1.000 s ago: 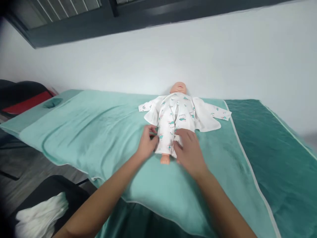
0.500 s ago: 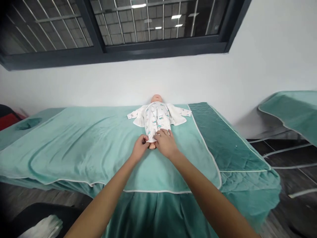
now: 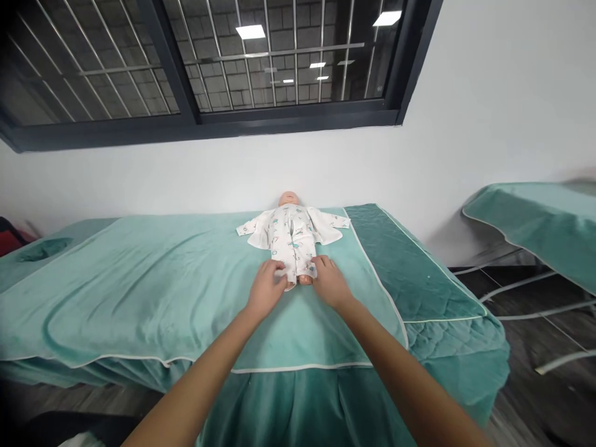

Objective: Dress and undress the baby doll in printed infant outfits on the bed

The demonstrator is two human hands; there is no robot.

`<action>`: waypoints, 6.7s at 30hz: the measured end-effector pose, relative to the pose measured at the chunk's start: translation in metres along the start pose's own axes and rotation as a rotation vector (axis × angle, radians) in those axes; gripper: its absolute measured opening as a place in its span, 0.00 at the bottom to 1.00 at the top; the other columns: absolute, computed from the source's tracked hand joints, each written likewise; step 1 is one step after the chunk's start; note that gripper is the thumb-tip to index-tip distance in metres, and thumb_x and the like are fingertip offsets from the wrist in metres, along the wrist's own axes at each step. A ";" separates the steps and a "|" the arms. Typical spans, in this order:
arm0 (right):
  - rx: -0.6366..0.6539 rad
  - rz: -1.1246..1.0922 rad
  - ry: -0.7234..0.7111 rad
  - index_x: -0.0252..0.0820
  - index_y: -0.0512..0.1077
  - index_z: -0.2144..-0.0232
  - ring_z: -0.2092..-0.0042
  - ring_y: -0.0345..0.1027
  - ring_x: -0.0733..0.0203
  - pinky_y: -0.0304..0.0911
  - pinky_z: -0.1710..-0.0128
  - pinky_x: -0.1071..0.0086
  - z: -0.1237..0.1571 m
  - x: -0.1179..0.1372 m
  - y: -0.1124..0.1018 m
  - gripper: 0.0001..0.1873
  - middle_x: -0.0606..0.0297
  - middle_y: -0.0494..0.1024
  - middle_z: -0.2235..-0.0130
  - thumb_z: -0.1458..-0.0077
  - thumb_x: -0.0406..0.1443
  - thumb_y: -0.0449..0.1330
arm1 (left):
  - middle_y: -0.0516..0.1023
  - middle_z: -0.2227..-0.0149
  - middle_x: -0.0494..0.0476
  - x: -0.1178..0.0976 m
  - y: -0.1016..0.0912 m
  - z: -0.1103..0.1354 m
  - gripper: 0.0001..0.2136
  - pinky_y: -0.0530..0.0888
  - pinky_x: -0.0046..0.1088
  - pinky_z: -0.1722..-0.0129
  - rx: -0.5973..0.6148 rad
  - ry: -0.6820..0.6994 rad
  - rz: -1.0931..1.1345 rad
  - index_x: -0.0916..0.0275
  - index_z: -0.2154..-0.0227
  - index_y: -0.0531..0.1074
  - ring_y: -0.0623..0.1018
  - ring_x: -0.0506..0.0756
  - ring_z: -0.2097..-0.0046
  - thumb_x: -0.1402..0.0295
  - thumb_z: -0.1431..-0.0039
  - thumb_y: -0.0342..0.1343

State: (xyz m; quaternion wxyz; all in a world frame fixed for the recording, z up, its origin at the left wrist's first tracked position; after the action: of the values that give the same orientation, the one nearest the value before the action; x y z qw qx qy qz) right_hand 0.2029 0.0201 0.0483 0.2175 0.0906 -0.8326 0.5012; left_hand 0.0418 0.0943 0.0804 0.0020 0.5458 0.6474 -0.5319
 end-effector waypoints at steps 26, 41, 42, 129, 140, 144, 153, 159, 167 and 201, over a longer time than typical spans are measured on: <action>0.017 -0.433 0.039 0.43 0.69 0.64 0.65 0.66 0.60 0.63 0.63 0.67 0.034 -0.023 0.000 0.14 0.65 0.73 0.66 0.34 0.45 0.51 | 0.75 0.56 0.59 0.013 -0.003 -0.005 0.13 0.70 0.40 0.49 -0.144 0.217 -0.086 0.61 0.54 0.67 0.71 0.59 0.51 0.77 0.42 0.49; -0.056 0.379 0.154 0.40 0.65 0.41 0.33 0.47 0.43 0.44 0.36 0.44 -0.076 -0.072 0.032 0.22 0.51 0.59 0.33 0.35 0.36 0.48 | 0.53 0.30 0.66 0.098 0.049 -0.084 0.28 0.44 0.55 0.31 0.237 -0.043 -0.497 0.61 0.33 0.54 0.45 0.65 0.27 0.63 0.35 0.45; -0.049 0.388 0.137 0.41 0.65 0.42 0.33 0.48 0.44 0.42 0.36 0.44 -0.081 -0.070 0.034 0.21 0.51 0.60 0.33 0.34 0.35 0.47 | 0.55 0.30 0.66 0.098 0.051 -0.091 0.29 0.43 0.56 0.31 0.260 -0.012 -0.489 0.60 0.33 0.55 0.46 0.66 0.28 0.62 0.36 0.47; -0.249 -0.522 0.271 0.42 0.70 0.74 0.67 0.65 0.61 0.58 0.64 0.66 -0.257 -0.061 0.008 0.12 0.67 0.75 0.71 0.43 0.42 0.56 | 0.71 0.67 0.50 0.069 -0.008 -0.127 0.09 0.70 0.30 0.58 -0.280 -0.356 0.680 0.58 0.70 0.62 0.73 0.53 0.61 0.61 0.36 0.50; -0.087 -0.245 0.425 0.44 0.66 0.68 0.64 0.66 0.57 0.57 0.64 0.65 -0.255 -0.059 0.034 0.13 0.63 0.73 0.63 0.46 0.46 0.58 | 0.76 0.44 0.57 0.088 0.013 -0.182 0.09 0.68 0.40 0.41 0.005 -0.138 0.340 0.59 0.67 0.67 0.72 0.57 0.40 0.65 0.32 0.46; -0.074 -0.345 0.477 0.45 0.70 0.67 0.63 0.68 0.56 0.58 0.62 0.64 -0.250 -0.060 0.036 0.12 0.64 0.76 0.64 0.46 0.46 0.58 | 0.79 0.57 0.55 0.100 0.025 -0.215 0.08 0.73 0.35 0.54 -0.006 -0.255 0.291 0.58 0.65 0.67 0.78 0.56 0.54 0.65 0.32 0.45; -0.038 -0.561 0.539 0.43 0.73 0.71 0.68 0.65 0.59 0.56 0.67 0.67 -0.260 -0.070 0.037 0.11 0.66 0.76 0.71 0.47 0.45 0.59 | 0.76 0.55 0.57 0.095 0.028 -0.268 0.11 0.71 0.32 0.53 -0.039 -0.176 0.270 0.59 0.57 0.73 0.75 0.55 0.54 0.74 0.39 0.50; -0.050 -0.680 0.511 0.43 0.73 0.71 0.69 0.64 0.60 0.57 0.68 0.68 -0.279 -0.060 0.039 0.12 0.67 0.75 0.71 0.46 0.45 0.59 | 0.75 0.61 0.57 0.130 0.037 -0.275 0.11 0.71 0.31 0.59 -0.109 -0.477 0.354 0.61 0.59 0.78 0.73 0.52 0.65 0.68 0.46 0.60; -0.076 -0.916 0.589 0.44 0.78 0.63 0.60 0.71 0.55 0.63 0.60 0.66 -0.264 -0.074 0.059 0.13 0.65 0.80 0.63 0.47 0.44 0.63 | 0.74 0.70 0.51 0.140 0.039 -0.260 0.10 0.66 0.26 0.65 0.000 -0.564 0.557 0.61 0.67 0.77 0.71 0.50 0.67 0.59 0.44 0.60; -0.101 -0.882 0.333 0.50 0.76 0.54 0.45 0.67 0.54 0.60 0.43 0.60 -0.260 -0.065 0.044 0.13 0.64 0.76 0.49 0.37 0.43 0.56 | 0.74 0.71 0.49 0.106 0.039 -0.290 0.07 0.65 0.26 0.67 0.048 -0.400 0.472 0.60 0.70 0.72 0.69 0.49 0.70 0.64 0.39 0.54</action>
State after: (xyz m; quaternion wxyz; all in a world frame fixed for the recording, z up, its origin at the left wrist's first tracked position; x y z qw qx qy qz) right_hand 0.3146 0.2641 0.0889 0.5444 0.3434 -0.6918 0.3274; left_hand 0.1943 0.3631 0.1178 0.2399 0.5655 0.4766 -0.6289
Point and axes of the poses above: each hand's wrist, its own z-axis away from the middle knuckle, its own y-axis out of the palm, x = y × z, the point moved 7 cm from there along -z, towards the middle knuckle
